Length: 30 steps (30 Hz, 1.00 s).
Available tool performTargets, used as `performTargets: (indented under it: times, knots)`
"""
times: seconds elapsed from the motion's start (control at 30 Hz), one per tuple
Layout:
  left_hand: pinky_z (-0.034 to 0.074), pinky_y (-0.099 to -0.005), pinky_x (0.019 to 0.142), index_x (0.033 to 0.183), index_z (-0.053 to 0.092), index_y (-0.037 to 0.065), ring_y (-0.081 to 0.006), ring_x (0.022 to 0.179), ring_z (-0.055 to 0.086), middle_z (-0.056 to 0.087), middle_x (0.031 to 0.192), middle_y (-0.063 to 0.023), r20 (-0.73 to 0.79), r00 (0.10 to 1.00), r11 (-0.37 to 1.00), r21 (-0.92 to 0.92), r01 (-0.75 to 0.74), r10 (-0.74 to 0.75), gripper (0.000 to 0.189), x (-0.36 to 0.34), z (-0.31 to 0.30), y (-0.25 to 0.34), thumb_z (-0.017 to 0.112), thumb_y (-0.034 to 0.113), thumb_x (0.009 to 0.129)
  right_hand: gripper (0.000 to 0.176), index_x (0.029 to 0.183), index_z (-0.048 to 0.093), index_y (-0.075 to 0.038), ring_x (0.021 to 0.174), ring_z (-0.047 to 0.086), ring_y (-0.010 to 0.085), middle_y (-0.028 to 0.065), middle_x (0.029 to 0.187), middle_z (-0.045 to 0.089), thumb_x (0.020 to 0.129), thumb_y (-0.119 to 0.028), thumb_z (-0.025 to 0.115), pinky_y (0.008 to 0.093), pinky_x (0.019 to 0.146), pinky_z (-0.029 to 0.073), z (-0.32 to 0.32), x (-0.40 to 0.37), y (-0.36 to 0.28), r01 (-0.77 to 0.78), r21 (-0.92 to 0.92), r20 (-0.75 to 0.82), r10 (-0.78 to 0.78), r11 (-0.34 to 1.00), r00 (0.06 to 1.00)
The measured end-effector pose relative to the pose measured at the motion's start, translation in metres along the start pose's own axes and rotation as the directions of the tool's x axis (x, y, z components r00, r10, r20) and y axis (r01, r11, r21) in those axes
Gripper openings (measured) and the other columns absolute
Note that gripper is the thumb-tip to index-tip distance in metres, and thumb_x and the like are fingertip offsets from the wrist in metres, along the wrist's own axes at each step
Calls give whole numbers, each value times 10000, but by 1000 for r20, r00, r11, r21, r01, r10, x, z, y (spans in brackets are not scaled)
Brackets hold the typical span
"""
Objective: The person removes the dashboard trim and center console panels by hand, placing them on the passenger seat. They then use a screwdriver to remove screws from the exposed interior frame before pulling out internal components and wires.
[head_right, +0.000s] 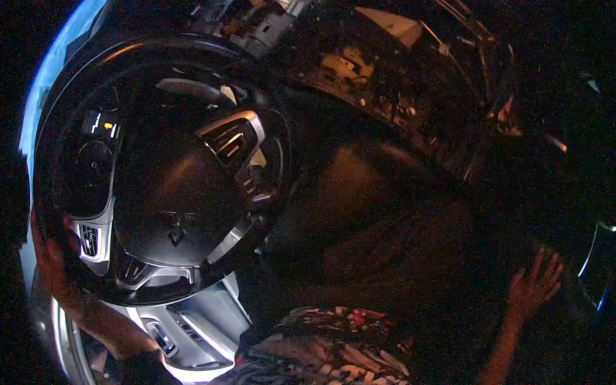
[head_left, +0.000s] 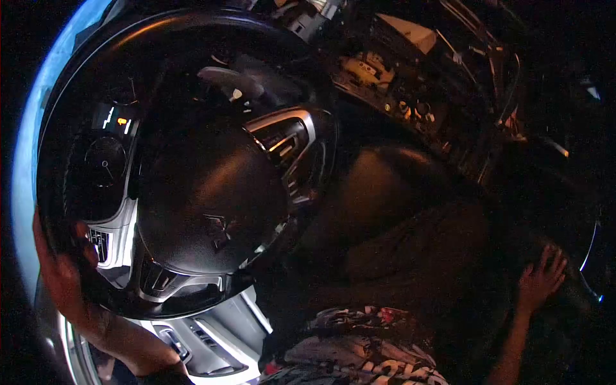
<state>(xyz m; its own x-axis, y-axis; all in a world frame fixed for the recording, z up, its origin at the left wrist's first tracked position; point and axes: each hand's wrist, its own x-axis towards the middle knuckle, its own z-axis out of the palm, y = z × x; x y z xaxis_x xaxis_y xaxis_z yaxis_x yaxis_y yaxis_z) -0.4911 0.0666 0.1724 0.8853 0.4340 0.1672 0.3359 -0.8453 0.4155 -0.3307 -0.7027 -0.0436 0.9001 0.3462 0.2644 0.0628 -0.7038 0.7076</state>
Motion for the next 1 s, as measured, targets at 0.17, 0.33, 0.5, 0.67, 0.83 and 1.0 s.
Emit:
performTargets:
  times: [0.17,0.33,0.5,0.67,0.83,1.0]
  knots:
    - [491,-298,782,1418,389,-71,-220,885,630,599,1233,-244,157,982,930,-366,-38,102,534,3,9,-7,456,279,1020,716,1567,254,-317,1492,237,296,26,1628,241,941,-316,601,551,1163,261,12,-7,5,-57,-73,190,70,996,979]
    - [554,-428,837,1461,293,-108,-297,917,643,542,1325,-312,281,957,612,-746,262,-67,538,-13,-57,-96,409,158,1008,702,1565,255,-341,1438,336,297,26,1598,308,953,-336,600,549,1092,356,23,-12,8,-3,-63,48,6,998,999]
    - [583,-469,818,1525,179,-46,-316,885,665,564,1306,-283,645,637,163,-745,647,423,721,27,13,-15,536,190,945,670,1566,246,-341,1321,484,267,47,1513,434,974,-371,559,501,1037,422,25,-11,14,15,-212,264,42,977,963]
    - [600,-446,775,1560,105,36,-296,845,688,647,1224,-219,661,621,65,-705,706,423,882,26,18,-16,660,209,896,595,1517,318,-224,1276,511,307,111,1440,489,978,-399,498,510,1031,420,-42,30,-35,-76,-383,702,343,921,624]
    - [594,-443,773,1542,159,57,-291,846,688,662,1183,-204,670,601,68,-690,720,435,830,29,33,-12,663,220,903,596,1415,458,-67,1289,464,443,211,1399,495,977,-465,390,588,1057,361,-6,12,-26,41,-278,300,46,960,953]
    - [587,-434,763,1514,204,57,-280,832,684,665,1151,-195,652,612,77,-710,700,448,777,33,36,-18,658,232,908,645,1401,493,-109,1297,448,469,213,1419,477,892,-504,453,637,1045,344,-38,66,-45,11,-318,574,183,948,798]
